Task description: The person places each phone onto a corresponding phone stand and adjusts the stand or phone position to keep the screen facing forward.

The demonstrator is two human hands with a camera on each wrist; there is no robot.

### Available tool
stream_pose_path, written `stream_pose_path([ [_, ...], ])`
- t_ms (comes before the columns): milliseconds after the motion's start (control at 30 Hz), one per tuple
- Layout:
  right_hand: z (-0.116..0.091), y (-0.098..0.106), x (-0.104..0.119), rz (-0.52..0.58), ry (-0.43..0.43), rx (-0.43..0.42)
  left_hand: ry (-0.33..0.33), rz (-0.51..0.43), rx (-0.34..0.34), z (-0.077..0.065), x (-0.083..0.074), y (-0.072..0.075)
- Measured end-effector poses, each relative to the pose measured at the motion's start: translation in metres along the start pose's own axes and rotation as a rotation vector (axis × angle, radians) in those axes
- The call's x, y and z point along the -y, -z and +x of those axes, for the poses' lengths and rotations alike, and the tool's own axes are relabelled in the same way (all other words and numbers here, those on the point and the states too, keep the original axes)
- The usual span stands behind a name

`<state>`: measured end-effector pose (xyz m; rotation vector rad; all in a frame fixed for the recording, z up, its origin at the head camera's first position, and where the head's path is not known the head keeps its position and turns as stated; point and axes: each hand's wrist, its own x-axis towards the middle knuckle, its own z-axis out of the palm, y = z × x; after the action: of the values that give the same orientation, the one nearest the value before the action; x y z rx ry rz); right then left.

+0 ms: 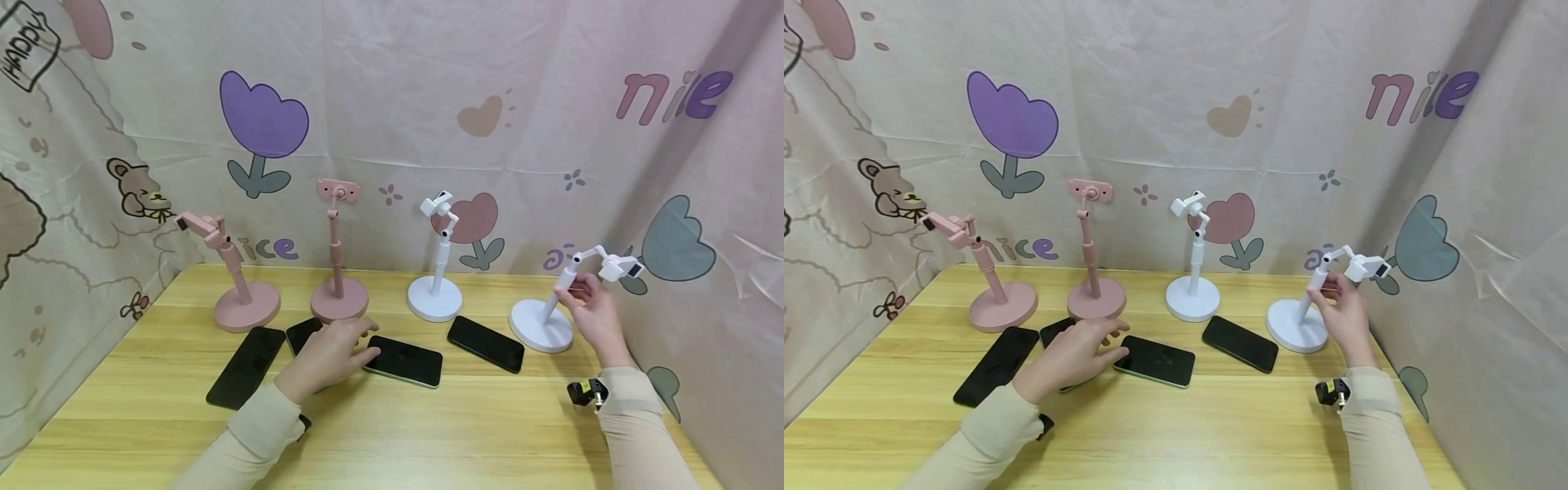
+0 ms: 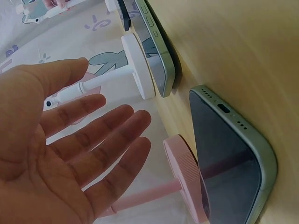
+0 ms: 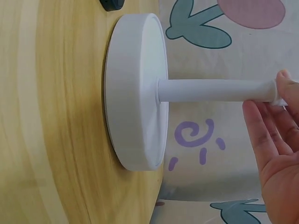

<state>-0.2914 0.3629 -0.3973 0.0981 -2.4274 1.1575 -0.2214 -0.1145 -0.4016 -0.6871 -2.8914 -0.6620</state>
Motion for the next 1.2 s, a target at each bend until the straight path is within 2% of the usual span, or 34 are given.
stream_pose_path([
  [133,-0.001,0.0,0.002,-0.013,-0.003,-0.023,-0.008,0.014,0.005,0.0,0.0,-0.003],
  [367,-0.004,0.006,0.011,-0.113,-0.091,-0.065,-0.031,0.023,0.012,0.0,-0.001,-0.006],
  [600,-0.005,0.009,0.022,-0.147,-0.107,-0.09,-0.064,0.01,0.008,0.0,-0.001,-0.007],
  [800,-0.008,0.01,0.031,-0.113,-0.093,-0.1,-0.075,0.003,0.02,0.0,-0.003,-0.009],
  [1000,-0.014,0.008,0.042,-0.063,-0.07,-0.118,-0.118,-0.012,0.004,0.0,-0.005,-0.011],
  [1200,-0.021,0.005,0.052,-0.064,-0.043,-0.107,-0.136,-0.03,-0.005,-0.002,-0.006,-0.014],
])
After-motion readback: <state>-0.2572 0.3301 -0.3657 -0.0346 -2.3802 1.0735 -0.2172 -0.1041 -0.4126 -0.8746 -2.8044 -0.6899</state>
